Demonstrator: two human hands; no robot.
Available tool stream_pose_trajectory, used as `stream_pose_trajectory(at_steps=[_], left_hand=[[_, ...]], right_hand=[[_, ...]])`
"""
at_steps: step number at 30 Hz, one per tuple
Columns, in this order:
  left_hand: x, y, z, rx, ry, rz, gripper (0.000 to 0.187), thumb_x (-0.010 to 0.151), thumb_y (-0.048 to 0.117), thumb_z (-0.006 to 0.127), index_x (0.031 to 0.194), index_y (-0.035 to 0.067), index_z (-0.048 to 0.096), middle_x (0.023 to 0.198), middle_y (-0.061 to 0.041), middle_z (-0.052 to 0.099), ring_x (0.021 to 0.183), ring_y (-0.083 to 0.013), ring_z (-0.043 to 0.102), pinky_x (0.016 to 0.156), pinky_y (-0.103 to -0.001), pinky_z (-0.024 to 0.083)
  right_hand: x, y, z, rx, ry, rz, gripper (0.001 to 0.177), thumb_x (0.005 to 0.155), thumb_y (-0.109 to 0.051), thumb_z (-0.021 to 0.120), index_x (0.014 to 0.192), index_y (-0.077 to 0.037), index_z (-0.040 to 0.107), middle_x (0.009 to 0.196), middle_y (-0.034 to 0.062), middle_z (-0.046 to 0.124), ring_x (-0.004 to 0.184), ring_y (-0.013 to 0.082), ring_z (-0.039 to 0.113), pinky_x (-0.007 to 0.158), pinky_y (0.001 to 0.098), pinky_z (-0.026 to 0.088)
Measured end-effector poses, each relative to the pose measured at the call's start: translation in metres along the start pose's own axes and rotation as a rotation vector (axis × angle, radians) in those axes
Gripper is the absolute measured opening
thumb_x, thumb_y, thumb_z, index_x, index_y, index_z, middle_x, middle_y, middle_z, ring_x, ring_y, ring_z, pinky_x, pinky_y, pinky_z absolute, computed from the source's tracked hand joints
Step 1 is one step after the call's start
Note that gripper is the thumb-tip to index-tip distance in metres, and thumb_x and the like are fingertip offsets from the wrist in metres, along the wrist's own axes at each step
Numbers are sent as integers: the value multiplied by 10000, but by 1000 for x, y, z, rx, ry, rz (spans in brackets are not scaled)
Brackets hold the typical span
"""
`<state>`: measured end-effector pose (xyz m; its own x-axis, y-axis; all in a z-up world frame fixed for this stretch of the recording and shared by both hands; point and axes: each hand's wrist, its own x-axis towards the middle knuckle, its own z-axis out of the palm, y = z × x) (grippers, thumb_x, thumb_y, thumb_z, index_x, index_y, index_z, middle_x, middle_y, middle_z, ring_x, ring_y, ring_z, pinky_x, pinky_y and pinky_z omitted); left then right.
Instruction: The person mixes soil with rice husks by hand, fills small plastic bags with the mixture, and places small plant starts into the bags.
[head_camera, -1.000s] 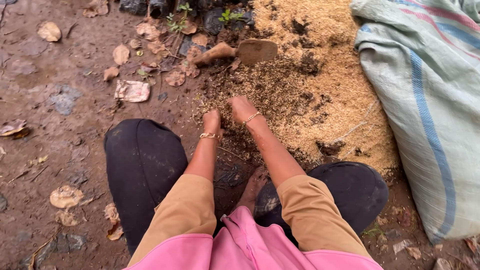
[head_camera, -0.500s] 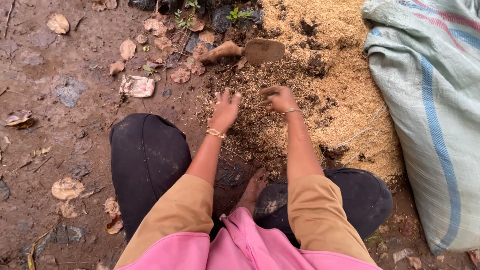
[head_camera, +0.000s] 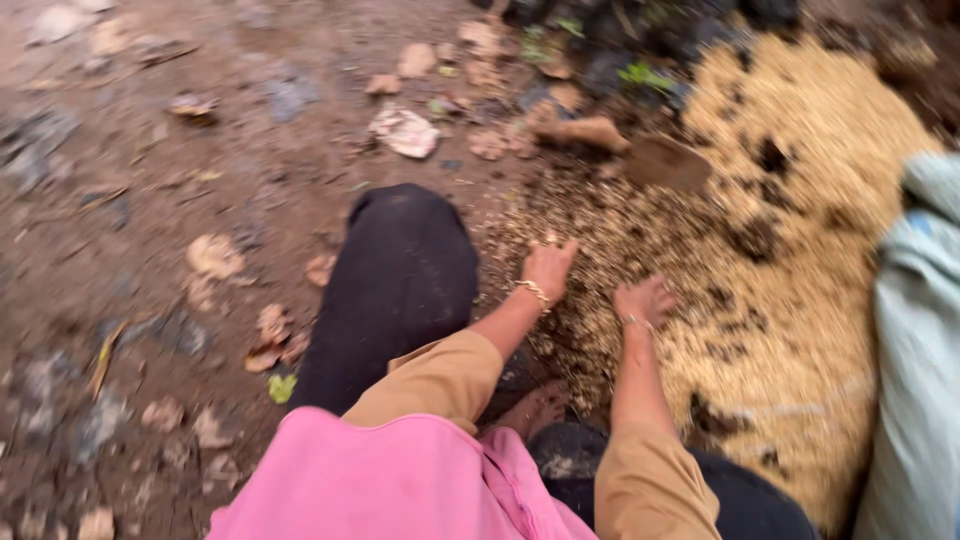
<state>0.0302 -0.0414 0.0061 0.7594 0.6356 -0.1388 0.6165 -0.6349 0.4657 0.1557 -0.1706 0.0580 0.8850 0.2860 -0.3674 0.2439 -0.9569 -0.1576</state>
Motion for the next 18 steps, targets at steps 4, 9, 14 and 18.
stream_pose_trajectory(at_steps=[4, 9, 14, 18], left_hand=[[18, 21, -75, -242, 99, -128, 454, 762, 94, 733, 1126, 285, 540, 941, -112, 737, 895, -408, 762, 685, -527, 654], [-14, 36, -272, -570, 280, -22, 575, 701, 156, 793, 1187, 319, 533, 1212, -186, 699, 1034, -441, 771, 845, -557, 669], [-102, -40, -443, -592, 462, 216, 787, 874, 136, 816, 1520, 147, 366, 1523, -214, 604, 362, 1, 507, 256, -132, 370], [-177, -158, -491, -534, 506, 74, 541, 799, -125, 710, 1212, 189, 557, 893, -18, 730, 630, -91, 703, 450, -124, 600]], right_hand=[[2, 5, 13, -89, 73, 18, 817, 963, -465, 550, 1569, -60, 183, 1544, 327, 386, 1457, 493, 206, 1122, 720, 240], [9, 3, 16, -88, 79, -45, 859, 999, -473, 521, 1597, -9, 114, 1582, 407, 278, 1457, 527, 31, 1103, 774, 188], [-11, -7, -12, -81, 31, 9, 748, 959, -314, 598, 1491, -15, 167, 1603, 356, 131, 1458, 500, 33, 1183, 712, 194], [-7, 3, -17, -74, -1, 7, 755, 944, -310, 664, 1462, 25, 229, 1586, 377, 208, 1462, 480, 148, 1199, 578, 199]])
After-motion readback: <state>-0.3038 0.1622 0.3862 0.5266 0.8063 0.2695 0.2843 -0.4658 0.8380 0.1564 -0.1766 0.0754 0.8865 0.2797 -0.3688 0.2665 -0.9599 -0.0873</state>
